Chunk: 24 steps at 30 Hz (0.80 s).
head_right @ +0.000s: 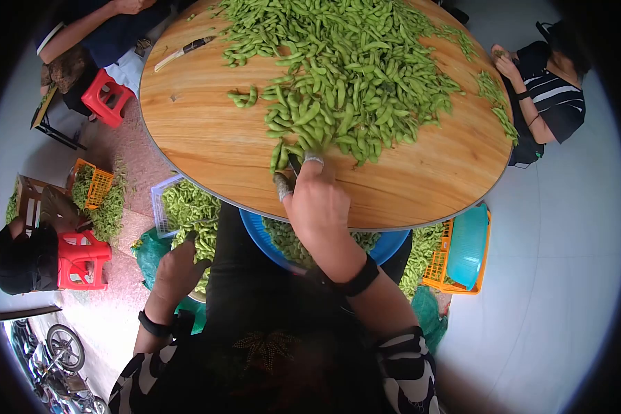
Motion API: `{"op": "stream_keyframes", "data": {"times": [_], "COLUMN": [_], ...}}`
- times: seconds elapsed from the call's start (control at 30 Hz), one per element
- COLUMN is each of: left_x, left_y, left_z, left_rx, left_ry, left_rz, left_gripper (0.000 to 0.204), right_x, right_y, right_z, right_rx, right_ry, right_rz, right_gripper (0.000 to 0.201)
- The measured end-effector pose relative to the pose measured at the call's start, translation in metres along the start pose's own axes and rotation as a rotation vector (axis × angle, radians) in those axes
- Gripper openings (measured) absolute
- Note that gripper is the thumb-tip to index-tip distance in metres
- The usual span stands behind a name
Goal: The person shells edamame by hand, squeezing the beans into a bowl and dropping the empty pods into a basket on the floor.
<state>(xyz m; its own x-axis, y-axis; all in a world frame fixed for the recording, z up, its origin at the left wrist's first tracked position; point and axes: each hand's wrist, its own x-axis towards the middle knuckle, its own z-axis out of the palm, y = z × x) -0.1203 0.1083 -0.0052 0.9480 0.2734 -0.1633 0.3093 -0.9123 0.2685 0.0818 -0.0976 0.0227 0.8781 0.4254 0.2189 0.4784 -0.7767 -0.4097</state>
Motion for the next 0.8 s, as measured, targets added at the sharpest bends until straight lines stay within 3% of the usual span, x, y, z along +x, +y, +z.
{"op": "stream_keyframes", "data": {"times": [0.07, 0.17, 0.23, 0.3, 0.37, 0.43, 0.53, 0.6, 0.8], "left_x": [0.014, 0.042, 0.06, 0.074, 0.081, 0.086, 0.084, 0.082, 0.081], "left_y": [0.028, 0.079, 0.102, 0.125, 0.143, 0.143, 0.144, 0.137, 0.128], "left_z": [-0.01, -0.02, -0.011, -0.006, -0.01, -0.005, -0.01, -0.011, -0.003], "left_rx": [-0.24, -0.665, -0.793, -0.923, -1.324, -1.298, -1.428, -1.316, -1.098], "left_ry": [0.04, 0.085, 0.052, 0.015, -0.266, -0.31, -0.446, -0.346, -0.218], "left_rz": [0.118, 0.351, 0.362, 0.369, 0.227, 0.281, 0.127, 0.27, 0.41], "left_gripper": [0.024, 0.018, 0.014, 0.011, 0.012, 0.016, 0.014, 0.014, 0.02], "right_x": [0.011, 0.0, -0.018, -0.037, -0.054, -0.065, -0.069, -0.07, -0.067], "right_y": [-0.005, 0.01, 0.026, 0.034, 0.029, 0.033, 0.044, 0.05, 0.046], "right_z": [0.003, 0.002, -0.006, -0.023, -0.033, -0.038, -0.045, -0.048, -0.047], "right_rx": [-0.07, -0.015, 0.05, 0.396, 0.502, 0.425, 0.615, 0.649, 0.732], "right_ry": [-0.111, -0.028, 0.063, -0.088, -0.05, 0.019, -0.014, -0.092, -0.271], "right_rz": [0.213, 0.207, 0.132, 0.096, 0.101, -0.066, -0.088, -0.088, -0.122], "right_gripper": [0.048, 0.048, 0.046, 0.048, 0.047, 0.046, 0.046, 0.046, 0.045]}}
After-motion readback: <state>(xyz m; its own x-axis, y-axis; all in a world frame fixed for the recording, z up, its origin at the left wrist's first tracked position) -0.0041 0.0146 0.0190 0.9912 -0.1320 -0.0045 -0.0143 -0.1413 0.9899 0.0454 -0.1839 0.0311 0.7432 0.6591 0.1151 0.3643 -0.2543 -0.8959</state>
